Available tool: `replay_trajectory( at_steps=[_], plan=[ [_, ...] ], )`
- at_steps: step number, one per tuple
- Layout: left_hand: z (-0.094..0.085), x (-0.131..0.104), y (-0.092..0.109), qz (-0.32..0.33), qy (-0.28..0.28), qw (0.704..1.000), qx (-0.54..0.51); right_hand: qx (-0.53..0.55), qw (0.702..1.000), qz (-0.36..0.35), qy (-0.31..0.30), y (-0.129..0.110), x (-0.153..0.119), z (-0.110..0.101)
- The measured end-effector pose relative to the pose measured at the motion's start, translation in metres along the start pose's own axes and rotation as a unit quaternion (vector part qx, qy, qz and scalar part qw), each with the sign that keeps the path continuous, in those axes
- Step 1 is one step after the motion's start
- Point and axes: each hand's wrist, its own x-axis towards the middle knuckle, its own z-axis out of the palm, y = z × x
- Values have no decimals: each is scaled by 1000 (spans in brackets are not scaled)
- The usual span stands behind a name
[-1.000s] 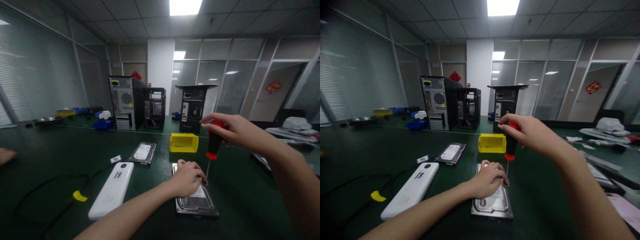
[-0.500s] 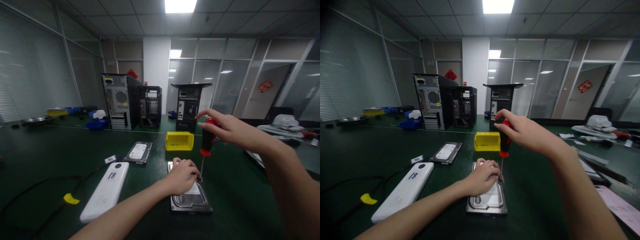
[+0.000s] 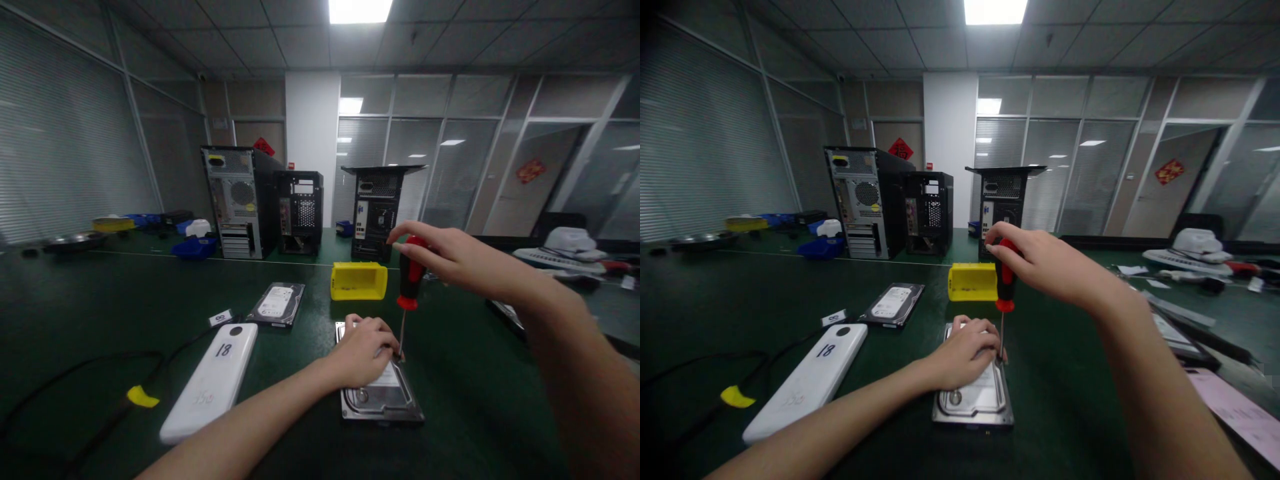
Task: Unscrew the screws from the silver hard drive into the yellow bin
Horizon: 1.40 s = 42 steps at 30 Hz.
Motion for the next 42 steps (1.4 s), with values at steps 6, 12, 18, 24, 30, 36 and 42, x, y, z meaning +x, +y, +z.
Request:
replay_trajectory(
  at_steps=[6,12,18,24,30,36,42],
  plan=[
    [0,-1,1,1,-3,1000,9,-14,1000,8,-5,2,2,0],
    [-2,-1,1,-2,-14,1000,17,-21,1000,16,13,4,-1,-1],
    [-2,-1,2,-7,-15,1000,12,-21,1000,17,6,3,-1,-2],
    [-3,-1,3,-6,-18,1000,9,-24,999,37,9,5,0,-2],
    [-3,-1,3,-6,-13,1000,10,-2,1000,21,3,4,0,-3],
    [-2,0,2,-6,-14,1000,14,-1,1000,31,-2,1,-3,-4],
    [-3,0,3,-9,-19,1000,14,24,999,38,-8,2,-5,-6]
  ],
)
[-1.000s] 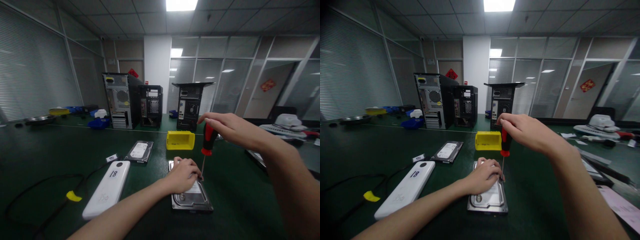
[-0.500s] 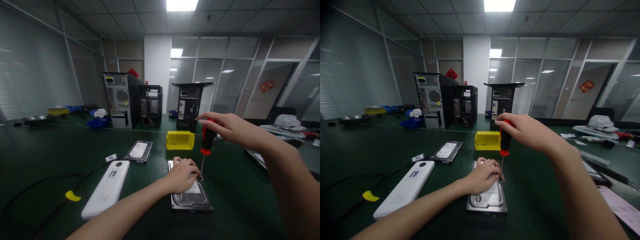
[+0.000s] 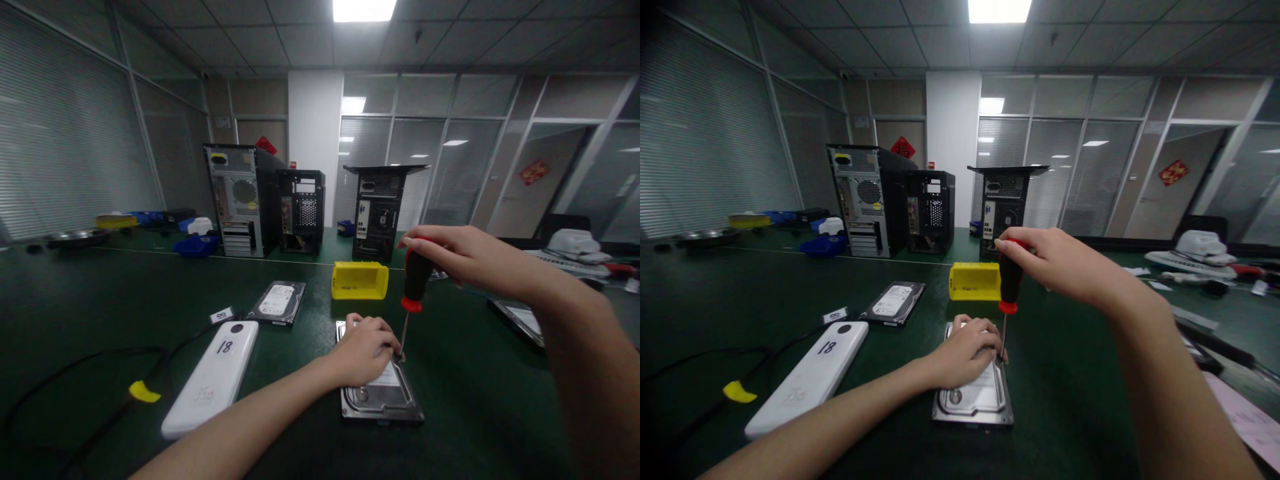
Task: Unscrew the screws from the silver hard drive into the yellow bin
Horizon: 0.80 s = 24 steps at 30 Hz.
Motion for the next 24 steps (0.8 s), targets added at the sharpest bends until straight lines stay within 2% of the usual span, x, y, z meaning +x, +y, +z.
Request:
replay_trajectory(
  at_steps=[8,12,17,24],
  plan=[
    [-2,-1,1,-4,-7,1000,-6,-22,999,22,10,5,0,-2],
    [-1,-1,0,-4,-1,1000,-9,9,998,59,7,12,-3,-3],
    [1,-1,-2,-1,4,1000,-13,57,998,10,2,18,0,-4],
    [3,0,-4,-3,2,1000,-2,25,996,64,-53,6,9,-7]
  ],
)
